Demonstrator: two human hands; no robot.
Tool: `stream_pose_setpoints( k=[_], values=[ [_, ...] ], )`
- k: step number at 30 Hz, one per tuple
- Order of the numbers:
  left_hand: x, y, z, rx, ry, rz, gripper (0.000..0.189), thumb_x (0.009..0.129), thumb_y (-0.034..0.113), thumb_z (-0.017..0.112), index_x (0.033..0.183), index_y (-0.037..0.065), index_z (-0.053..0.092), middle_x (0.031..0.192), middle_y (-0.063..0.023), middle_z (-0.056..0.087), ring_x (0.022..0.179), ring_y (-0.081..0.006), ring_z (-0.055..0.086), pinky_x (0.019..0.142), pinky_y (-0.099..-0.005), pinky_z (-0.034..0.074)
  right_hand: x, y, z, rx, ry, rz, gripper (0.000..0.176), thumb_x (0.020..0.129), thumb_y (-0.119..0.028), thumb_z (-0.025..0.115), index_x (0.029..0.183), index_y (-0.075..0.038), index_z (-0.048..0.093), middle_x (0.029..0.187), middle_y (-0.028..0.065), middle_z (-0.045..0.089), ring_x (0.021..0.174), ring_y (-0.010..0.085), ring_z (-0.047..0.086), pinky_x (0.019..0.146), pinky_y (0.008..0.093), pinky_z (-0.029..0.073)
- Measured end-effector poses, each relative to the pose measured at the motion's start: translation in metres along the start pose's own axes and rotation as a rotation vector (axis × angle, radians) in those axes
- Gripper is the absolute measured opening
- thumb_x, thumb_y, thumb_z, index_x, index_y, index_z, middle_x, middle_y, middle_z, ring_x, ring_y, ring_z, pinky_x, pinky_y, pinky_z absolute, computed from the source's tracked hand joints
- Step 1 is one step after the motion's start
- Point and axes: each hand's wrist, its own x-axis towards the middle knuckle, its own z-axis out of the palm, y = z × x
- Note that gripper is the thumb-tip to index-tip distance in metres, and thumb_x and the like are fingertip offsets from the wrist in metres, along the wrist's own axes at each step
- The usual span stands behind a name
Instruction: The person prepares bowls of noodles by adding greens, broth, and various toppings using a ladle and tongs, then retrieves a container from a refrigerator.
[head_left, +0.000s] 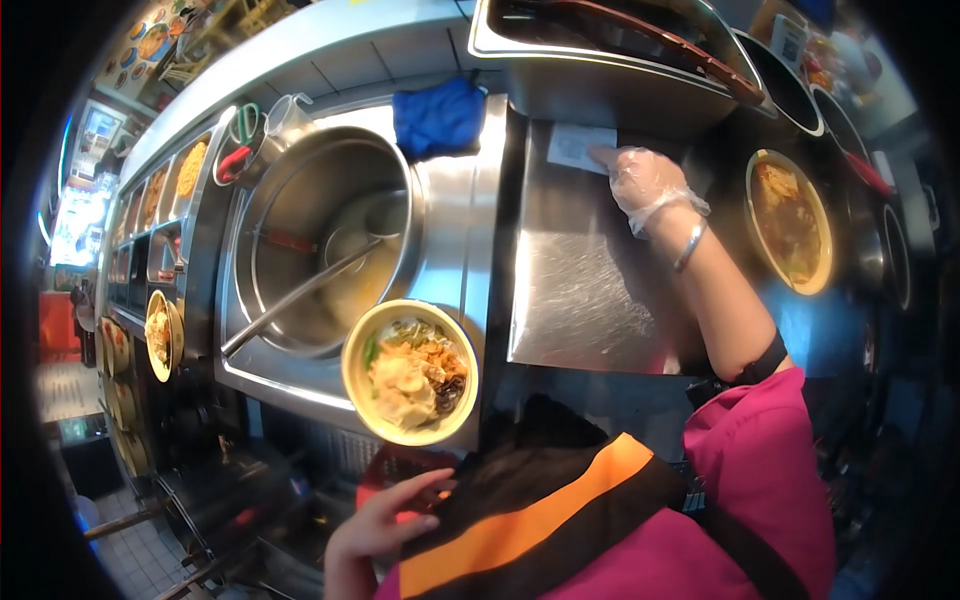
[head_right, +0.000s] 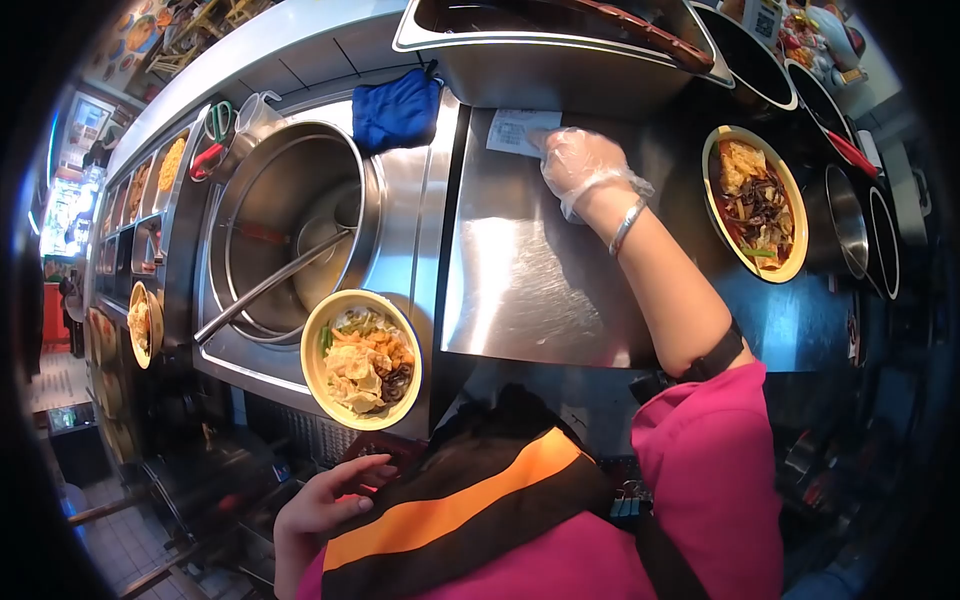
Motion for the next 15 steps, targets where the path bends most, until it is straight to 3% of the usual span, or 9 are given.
stream_pose_setpoints(
  k=[2, 6, 8, 9, 10, 11, 12, 14, 15],
  values=[
    [-0.005, -0.006, -0.001, 0.017, 0.003, 0.026, 0.057, 0.079, 0.007, 0.060, 0.130, 0.002, 0.034, 0.118, -0.0083, 0.049, 0.102, -0.0126, 0.047, 0.090, -0.0277, 0.037, 0.003, -0.005, -0.003, 0.106, -0.134, 0.120, 0.035, 0.083, -0.013, 0.039, 0.114, -0.018, 0.054, 0.107, 0.0160, 0.056, 0.098, 0.0304, 0.055, 0.082, 0.0343, 0.043],
    [-0.017, -0.015, -0.003, 0.046, 0.017, 0.071, 0.056, 0.081, 0.009, 0.059, 0.131, 0.005, 0.033, 0.118, -0.0069, 0.050, 0.101, -0.0119, 0.047, 0.088, -0.0274, 0.039, 0.010, -0.013, -0.014, -0.059, -0.268, 0.180, 0.032, 0.085, -0.019, 0.038, 0.112, -0.018, 0.055, 0.103, 0.0156, 0.058, 0.091, 0.0316, 0.057, 0.078, 0.0368, 0.045],
    [-0.023, -0.022, -0.002, 0.023, 0.051, 0.118, 0.054, 0.082, 0.011, 0.058, 0.130, 0.006, 0.033, 0.118, -0.0070, 0.050, 0.101, -0.0117, 0.047, 0.088, -0.0267, 0.038, 0.011, -0.010, -0.012, -0.108, -0.178, 0.223, 0.030, 0.078, -0.016, 0.044, 0.103, -0.015, 0.060, 0.100, 0.0155, 0.060, 0.092, 0.0308, 0.057, 0.079, 0.0395, 0.046],
    [-0.028, -0.026, -0.002, 0.019, 0.059, 0.163, 0.053, 0.083, 0.013, 0.057, 0.130, 0.006, 0.034, 0.117, -0.0071, 0.050, 0.101, -0.0116, 0.047, 0.087, -0.0260, 0.038, 0.003, -0.004, -0.012, -0.035, 0.013, 0.093, 0.029, 0.079, -0.016, 0.044, 0.103, -0.013, 0.060, 0.092, 0.0152, 0.062, 0.084, 0.0282, 0.060, 0.072, 0.0367, 0.046],
    [-0.034, -0.027, -0.004, 0.032, 0.073, 0.160, 0.052, 0.084, 0.013, 0.056, 0.131, 0.006, 0.033, 0.119, -0.0068, 0.049, 0.103, -0.0116, 0.045, 0.088, -0.0267, 0.038, 0.002, -0.011, -0.018, 0.070, 0.002, 0.175, 0.029, 0.079, -0.014, 0.044, 0.103, -0.012, 0.060, 0.085, 0.0123, 0.062, 0.076, 0.0232, 0.059, 0.066, 0.0325, 0.044],
    [-0.039, -0.030, -0.004, 0.041, 0.088, 0.156, 0.052, 0.085, 0.013, 0.055, 0.131, 0.005, 0.033, 0.120, -0.0065, 0.048, 0.105, -0.0117, 0.044, 0.089, -0.0273, 0.037, 0.012, 0.009, -0.009, 0.075, 0.033, 0.083, 0.027, 0.080, -0.012, 0.045, 0.102, -0.010, 0.060, 0.079, 0.0095, 0.061, 0.071, 0.0192, 0.056, 0.063, 0.0310, 0.042],
    [-0.043, -0.041, -0.006, 0.006, 0.104, 0.157, 0.052, 0.085, 0.014, 0.054, 0.131, 0.006, 0.032, 0.120, -0.0070, 0.049, 0.105, -0.0118, 0.045, 0.087, -0.0270, 0.038, -0.001, -0.005, -0.020, 0.184, 0.213, -0.158, 0.027, 0.081, -0.009, 0.045, 0.104, -0.005, 0.059, 0.087, 0.0099, 0.062, 0.080, 0.0185, 0.058, 0.071, 0.0289, 0.044],
    [-0.056, -0.047, -0.014, 0.026, 0.125, 0.154, 0.052, 0.086, 0.018, 0.053, 0.132, 0.006, 0.030, 0.120, -0.0073, 0.048, 0.103, -0.0128, 0.048, 0.085, -0.0260, 0.041, 0.005, 0.012, -0.011, 0.358, 0.199, -0.258, 0.027, 0.084, -0.004, 0.046, 0.108, 0.003, 0.054, 0.103, 0.0132, 0.060, 0.098, 0.0190, 0.056, 0.086, 0.0267, 0.041],
    [-0.063, -0.052, -0.019, 0.021, 0.193, 0.163, 0.052, 0.086, 0.018, 0.053, 0.132, 0.006, 0.030, 0.120, -0.0073, 0.048, 0.103, -0.0128, 0.048, 0.085, -0.0260, 0.041, 0.002, 0.011, -0.008, 0.481, 0.225, -0.317, 0.025, 0.085, -0.004, 0.046, 0.107, 0.004, 0.055, 0.101, 0.0133, 0.060, 0.094, 0.0176, 0.057, 0.083, 0.0260, 0.042]
  ],
)
